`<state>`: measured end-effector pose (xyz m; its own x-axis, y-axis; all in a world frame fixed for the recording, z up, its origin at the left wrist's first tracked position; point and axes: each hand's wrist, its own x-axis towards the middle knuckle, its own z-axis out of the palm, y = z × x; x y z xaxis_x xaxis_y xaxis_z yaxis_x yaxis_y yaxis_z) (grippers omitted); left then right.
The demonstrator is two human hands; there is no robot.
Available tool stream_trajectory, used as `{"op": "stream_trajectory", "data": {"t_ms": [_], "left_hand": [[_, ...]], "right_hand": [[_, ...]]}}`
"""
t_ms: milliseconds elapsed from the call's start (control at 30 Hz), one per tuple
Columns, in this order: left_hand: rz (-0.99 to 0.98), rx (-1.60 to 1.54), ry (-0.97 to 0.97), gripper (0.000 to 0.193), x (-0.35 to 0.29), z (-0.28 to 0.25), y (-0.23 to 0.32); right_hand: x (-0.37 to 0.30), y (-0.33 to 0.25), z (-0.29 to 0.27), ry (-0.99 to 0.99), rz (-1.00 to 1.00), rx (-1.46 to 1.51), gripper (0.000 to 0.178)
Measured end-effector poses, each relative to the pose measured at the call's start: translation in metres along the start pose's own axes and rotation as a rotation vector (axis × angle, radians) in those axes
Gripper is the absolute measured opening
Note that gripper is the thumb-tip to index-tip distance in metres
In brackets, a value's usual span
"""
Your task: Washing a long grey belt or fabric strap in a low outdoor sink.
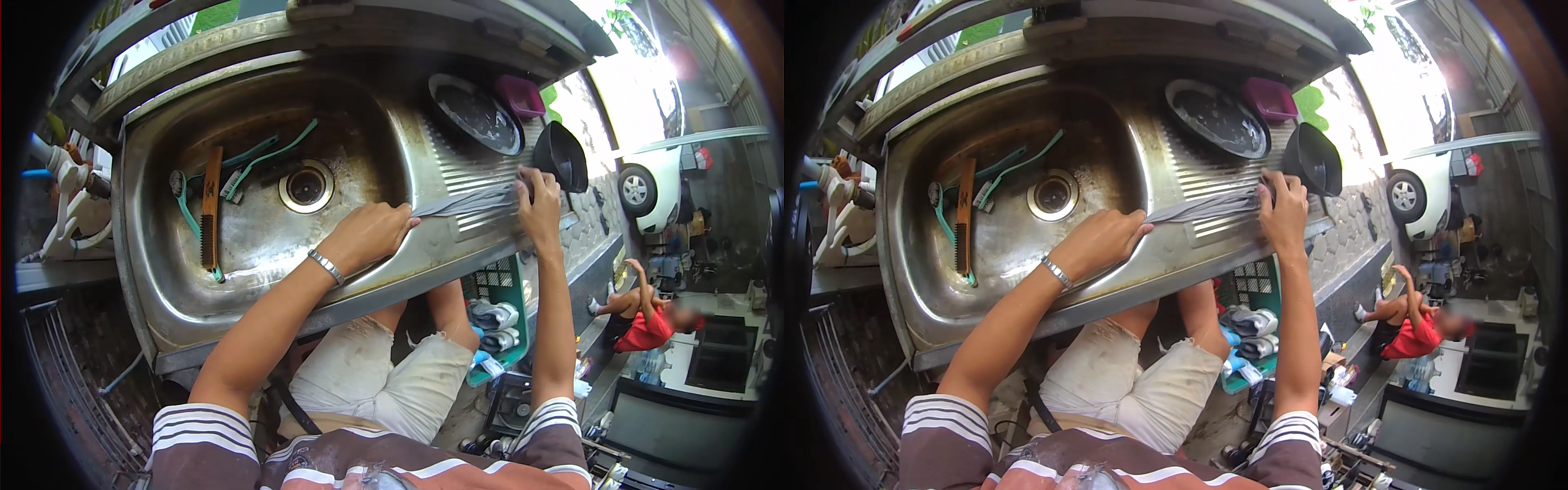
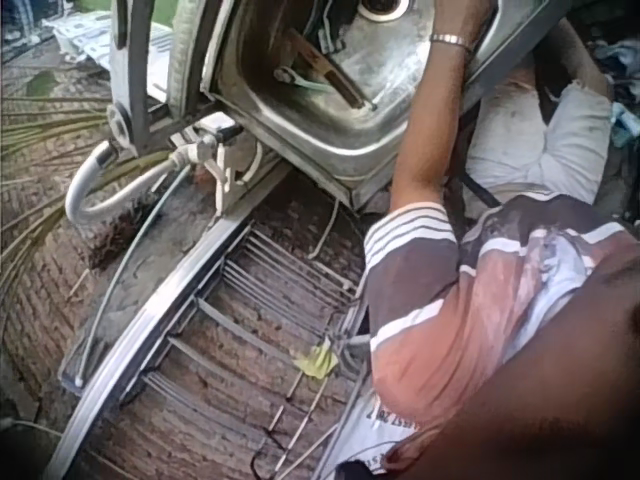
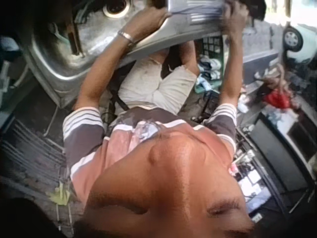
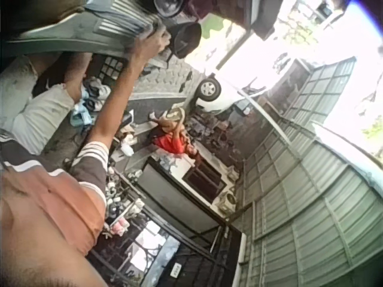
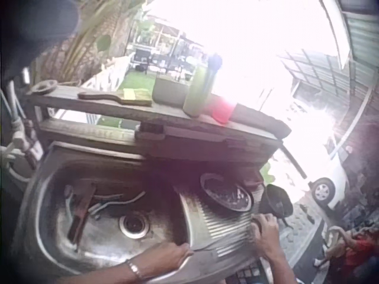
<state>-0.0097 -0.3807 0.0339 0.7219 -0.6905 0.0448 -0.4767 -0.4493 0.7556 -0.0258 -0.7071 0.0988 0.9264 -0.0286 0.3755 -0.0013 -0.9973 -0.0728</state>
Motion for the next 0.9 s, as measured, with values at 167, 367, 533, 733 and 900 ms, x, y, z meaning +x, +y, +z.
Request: {"op": "stream_trajectory", "data": {"t_ms": [167, 367, 533, 733, 900], "left_hand": [[-0.017, -0.041, 0.034, 0.037, -0.005, -0.002, -0.004], [-0.022, -0.067, -0.015, 0.04, 0.001, 0.0, 0.001], [-0.08, -0.074, -0.029, 0.041, -0.006, -0.003, -0.003], [-0.091, -0.017, -0.089, 0.04, -0.005, 0.005, -0.016], [-0.026, -0.021, 0.013, 0.04, 0.003, -0.007, 0.01]], "right_hand": [[0.089, -0.05, 0.008, 0.036, -0.172, 0.264, 0.025], [0.144, -0.024, 0.071, -0.3, -0.14, 0.214, 0.027], [0.109, -0.09, 0.05, 0.083, -0.199, 0.361, 0.024], [-0.015, -0.16, 0.039, -0.103, -0.412, 0.414, 0.021], [0.001, -0.056, 0.026, -0.036, -0.011, 0.018, 0.022]]}}
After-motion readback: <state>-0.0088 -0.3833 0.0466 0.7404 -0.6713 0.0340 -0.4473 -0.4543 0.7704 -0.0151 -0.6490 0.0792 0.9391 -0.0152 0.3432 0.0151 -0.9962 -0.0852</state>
